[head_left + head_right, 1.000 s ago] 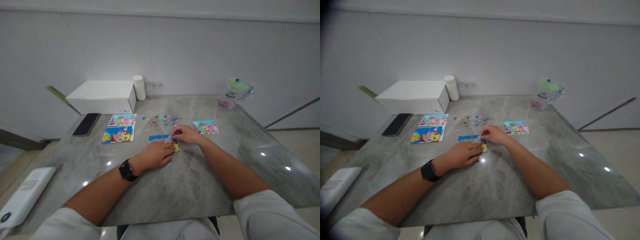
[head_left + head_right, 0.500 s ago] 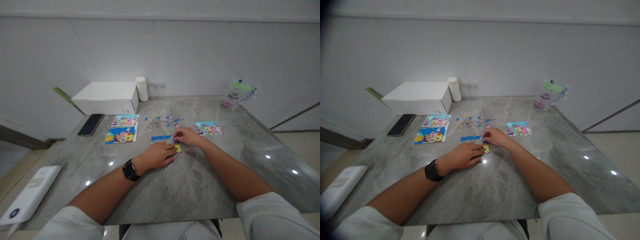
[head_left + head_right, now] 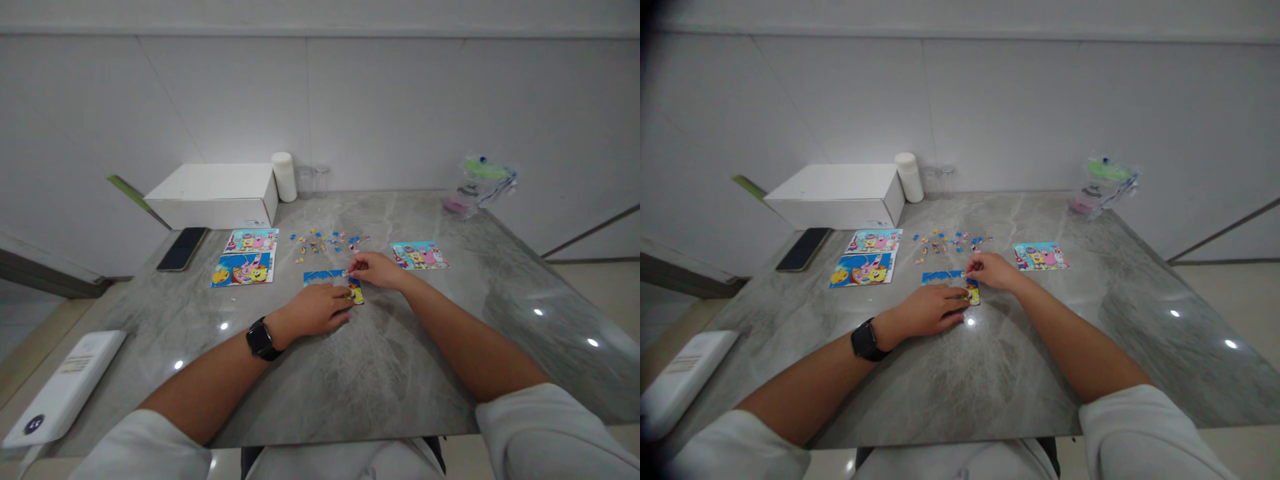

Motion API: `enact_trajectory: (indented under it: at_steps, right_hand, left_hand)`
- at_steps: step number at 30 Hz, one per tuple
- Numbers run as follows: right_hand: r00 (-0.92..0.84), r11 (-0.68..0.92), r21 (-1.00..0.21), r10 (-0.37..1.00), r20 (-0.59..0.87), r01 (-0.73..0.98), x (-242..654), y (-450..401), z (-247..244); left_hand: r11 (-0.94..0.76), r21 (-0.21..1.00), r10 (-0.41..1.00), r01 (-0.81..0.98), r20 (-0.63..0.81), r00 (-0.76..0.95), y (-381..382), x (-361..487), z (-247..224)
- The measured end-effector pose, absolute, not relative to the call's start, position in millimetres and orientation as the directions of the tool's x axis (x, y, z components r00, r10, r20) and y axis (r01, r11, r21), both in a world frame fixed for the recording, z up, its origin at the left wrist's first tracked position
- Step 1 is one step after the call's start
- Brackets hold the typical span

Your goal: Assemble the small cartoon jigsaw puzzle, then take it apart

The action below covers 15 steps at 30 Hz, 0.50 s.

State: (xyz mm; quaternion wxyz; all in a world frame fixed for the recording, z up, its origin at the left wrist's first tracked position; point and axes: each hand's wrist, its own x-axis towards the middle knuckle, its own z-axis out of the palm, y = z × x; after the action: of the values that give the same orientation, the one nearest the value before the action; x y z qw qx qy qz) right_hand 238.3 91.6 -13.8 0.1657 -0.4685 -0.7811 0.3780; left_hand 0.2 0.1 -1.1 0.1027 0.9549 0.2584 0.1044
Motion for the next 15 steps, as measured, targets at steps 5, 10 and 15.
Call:
enact_trajectory:
  at_steps: [5, 10, 15]
  right_hand:
    - [-0.504, 0.272, -0.728, 0.856, -0.116, 0.629, 238.8, 91.1, -14.4]
    - [-0.486, 0.313, -0.667, 0.870, -0.085, 0.676, 236.5, 89.4, -15.9]
    - [-0.470, 0.370, -0.585, 0.882, -0.023, 0.722, 234.3, 88.4, -22.7]
  left_hand:
    - [-0.842, 0.264, 0.517, 0.470, 0.148, 0.843, 0.4, 0.1, -1.6]
    - [-0.836, 0.280, 0.522, 0.472, 0.140, 0.841, 0.3, -0.1, -0.8]
    - [-0.823, 0.314, 0.533, 0.474, 0.136, 0.835, 1.1, 0.1, 0.1]
